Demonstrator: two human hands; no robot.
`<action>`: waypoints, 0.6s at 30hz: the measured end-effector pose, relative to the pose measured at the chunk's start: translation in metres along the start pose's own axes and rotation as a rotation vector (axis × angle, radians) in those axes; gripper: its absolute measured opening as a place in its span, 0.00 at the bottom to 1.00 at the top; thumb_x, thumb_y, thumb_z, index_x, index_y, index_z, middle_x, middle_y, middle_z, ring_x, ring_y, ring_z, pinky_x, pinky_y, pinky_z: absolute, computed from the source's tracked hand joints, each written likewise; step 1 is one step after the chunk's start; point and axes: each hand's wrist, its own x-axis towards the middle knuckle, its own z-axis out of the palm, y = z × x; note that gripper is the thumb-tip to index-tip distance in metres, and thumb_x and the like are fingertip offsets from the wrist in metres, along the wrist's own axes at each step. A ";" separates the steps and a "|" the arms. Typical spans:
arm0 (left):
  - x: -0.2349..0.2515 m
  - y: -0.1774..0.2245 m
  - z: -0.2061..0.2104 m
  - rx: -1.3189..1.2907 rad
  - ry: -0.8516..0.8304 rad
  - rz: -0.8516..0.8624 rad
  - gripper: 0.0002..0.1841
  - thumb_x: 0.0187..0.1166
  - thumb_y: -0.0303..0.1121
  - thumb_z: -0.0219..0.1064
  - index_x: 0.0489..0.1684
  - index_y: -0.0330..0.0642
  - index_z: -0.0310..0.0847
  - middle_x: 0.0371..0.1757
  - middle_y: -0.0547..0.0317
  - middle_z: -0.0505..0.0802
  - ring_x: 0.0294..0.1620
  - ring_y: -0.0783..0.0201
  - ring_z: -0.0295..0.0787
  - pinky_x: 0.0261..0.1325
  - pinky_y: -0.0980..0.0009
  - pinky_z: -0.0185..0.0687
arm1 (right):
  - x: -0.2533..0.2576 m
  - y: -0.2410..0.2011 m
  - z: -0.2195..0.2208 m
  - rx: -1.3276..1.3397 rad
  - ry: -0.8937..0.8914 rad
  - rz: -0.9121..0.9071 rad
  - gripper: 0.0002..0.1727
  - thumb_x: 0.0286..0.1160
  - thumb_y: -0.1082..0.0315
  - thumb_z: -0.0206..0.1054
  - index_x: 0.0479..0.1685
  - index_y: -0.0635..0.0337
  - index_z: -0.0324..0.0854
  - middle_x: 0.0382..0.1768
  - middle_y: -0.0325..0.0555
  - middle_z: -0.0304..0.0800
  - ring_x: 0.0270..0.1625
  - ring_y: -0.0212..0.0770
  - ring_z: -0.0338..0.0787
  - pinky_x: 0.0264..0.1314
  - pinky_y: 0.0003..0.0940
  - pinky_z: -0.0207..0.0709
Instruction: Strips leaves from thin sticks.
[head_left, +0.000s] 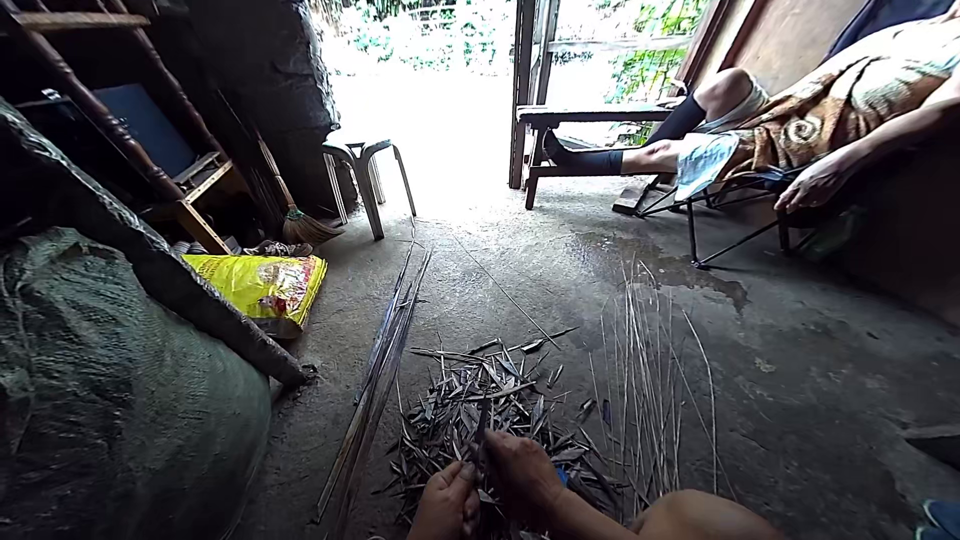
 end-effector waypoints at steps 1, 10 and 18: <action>-0.001 0.000 -0.001 -0.010 -0.012 -0.010 0.17 0.96 0.30 0.41 0.37 0.40 0.74 0.11 0.72 0.68 0.08 0.79 0.58 0.13 0.85 0.56 | 0.002 0.001 -0.005 0.022 -0.050 0.027 0.15 0.85 0.67 0.55 0.57 0.65 0.84 0.50 0.60 0.92 0.55 0.60 0.93 0.57 0.59 0.82; -0.004 -0.001 0.001 0.044 -0.025 0.016 0.17 0.96 0.29 0.43 0.37 0.39 0.75 0.10 0.71 0.69 0.08 0.80 0.59 0.13 0.85 0.55 | 0.010 0.002 -0.017 -0.047 -0.064 0.183 0.16 0.85 0.67 0.55 0.61 0.65 0.83 0.55 0.60 0.91 0.59 0.60 0.92 0.59 0.59 0.81; -0.007 -0.007 -0.003 0.114 -0.047 0.033 0.18 0.95 0.29 0.41 0.39 0.37 0.77 0.10 0.71 0.69 0.08 0.79 0.59 0.13 0.84 0.56 | 0.025 0.024 -0.042 0.097 -0.064 0.406 0.18 0.89 0.66 0.52 0.67 0.60 0.80 0.57 0.61 0.90 0.66 0.60 0.89 0.66 0.59 0.78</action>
